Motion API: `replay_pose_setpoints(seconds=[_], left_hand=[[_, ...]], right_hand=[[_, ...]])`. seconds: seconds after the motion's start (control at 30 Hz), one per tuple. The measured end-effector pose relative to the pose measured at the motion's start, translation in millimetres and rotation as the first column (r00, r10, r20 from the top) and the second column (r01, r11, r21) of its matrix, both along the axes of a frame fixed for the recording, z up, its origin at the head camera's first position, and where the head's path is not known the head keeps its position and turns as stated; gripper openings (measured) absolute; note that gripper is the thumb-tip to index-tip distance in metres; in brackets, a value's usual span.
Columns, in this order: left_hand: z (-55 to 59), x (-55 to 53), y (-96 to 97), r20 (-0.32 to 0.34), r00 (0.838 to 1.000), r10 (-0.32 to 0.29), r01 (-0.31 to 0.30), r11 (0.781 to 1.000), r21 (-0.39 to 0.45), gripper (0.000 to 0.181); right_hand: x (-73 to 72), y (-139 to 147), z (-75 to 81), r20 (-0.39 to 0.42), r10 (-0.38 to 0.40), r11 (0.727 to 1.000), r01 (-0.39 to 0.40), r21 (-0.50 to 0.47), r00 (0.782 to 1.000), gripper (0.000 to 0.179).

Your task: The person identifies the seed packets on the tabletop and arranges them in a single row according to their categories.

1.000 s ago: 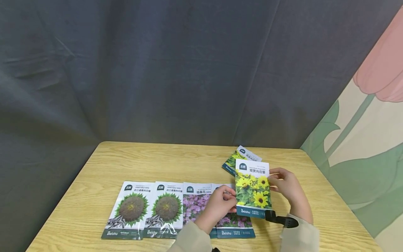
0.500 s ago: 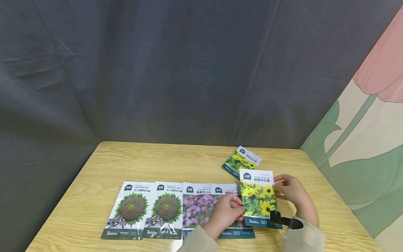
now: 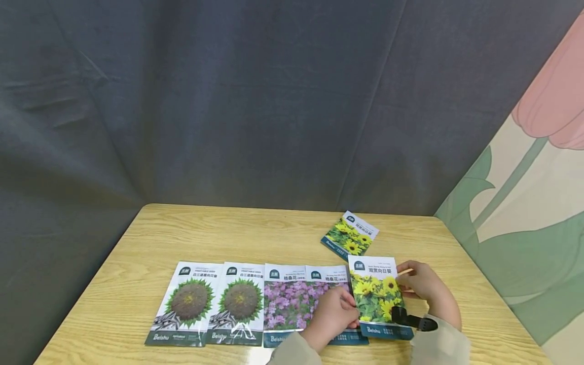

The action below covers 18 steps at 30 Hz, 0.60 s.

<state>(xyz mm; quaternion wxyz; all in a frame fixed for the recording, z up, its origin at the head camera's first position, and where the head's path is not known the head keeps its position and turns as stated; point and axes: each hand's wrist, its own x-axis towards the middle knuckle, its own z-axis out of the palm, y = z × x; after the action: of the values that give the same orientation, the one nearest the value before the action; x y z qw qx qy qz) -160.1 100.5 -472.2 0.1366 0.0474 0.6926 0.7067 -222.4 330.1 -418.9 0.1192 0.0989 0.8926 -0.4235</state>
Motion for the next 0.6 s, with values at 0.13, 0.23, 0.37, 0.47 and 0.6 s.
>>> replay_pose_setpoints(seconds=[0.13, 0.23, 0.37, 0.47, 0.6], left_hand=[[-3.4, 0.4, -0.5, -0.044, 0.999, -0.032, 0.032, 0.999, -0.007, 0.018], [-6.6, 1.3, -0.7, -0.085, 0.995, -0.053, 0.049, 0.998, -0.05, 0.014], [-9.0, 1.5, -0.9, -0.133, 0.988, -0.073, 0.054, 0.988, -0.142, 0.011], [-9.7, 0.4, -0.6, -0.15, 0.984, -0.092, 0.06, 0.977, -0.203, 0.01], [-10.8, -0.6, -0.1, -0.161, 0.979, -0.123, 0.08, 0.964, -0.255, 0.01]], right_hand=[[-1.2, 0.6, -4.3, 0.007, 0.001, 1.0, -0.001, -0.004, 1.0, 0.027], [-2.4, 0.5, -7.6, 0.024, -0.007, 1.0, 0.007, -0.004, 1.0, 0.027], [-3.3, -0.2, -11.1, 0.046, -0.022, 1.0, 0.022, 0.003, 0.999, 0.027], [-3.1, -0.1, -12.6, 0.051, -0.017, 1.0, 0.016, 0.013, 0.999, 0.025], [-2.6, 0.5, -15.1, 0.06, -0.021, 1.0, 0.019, 0.022, 0.998, 0.023]])
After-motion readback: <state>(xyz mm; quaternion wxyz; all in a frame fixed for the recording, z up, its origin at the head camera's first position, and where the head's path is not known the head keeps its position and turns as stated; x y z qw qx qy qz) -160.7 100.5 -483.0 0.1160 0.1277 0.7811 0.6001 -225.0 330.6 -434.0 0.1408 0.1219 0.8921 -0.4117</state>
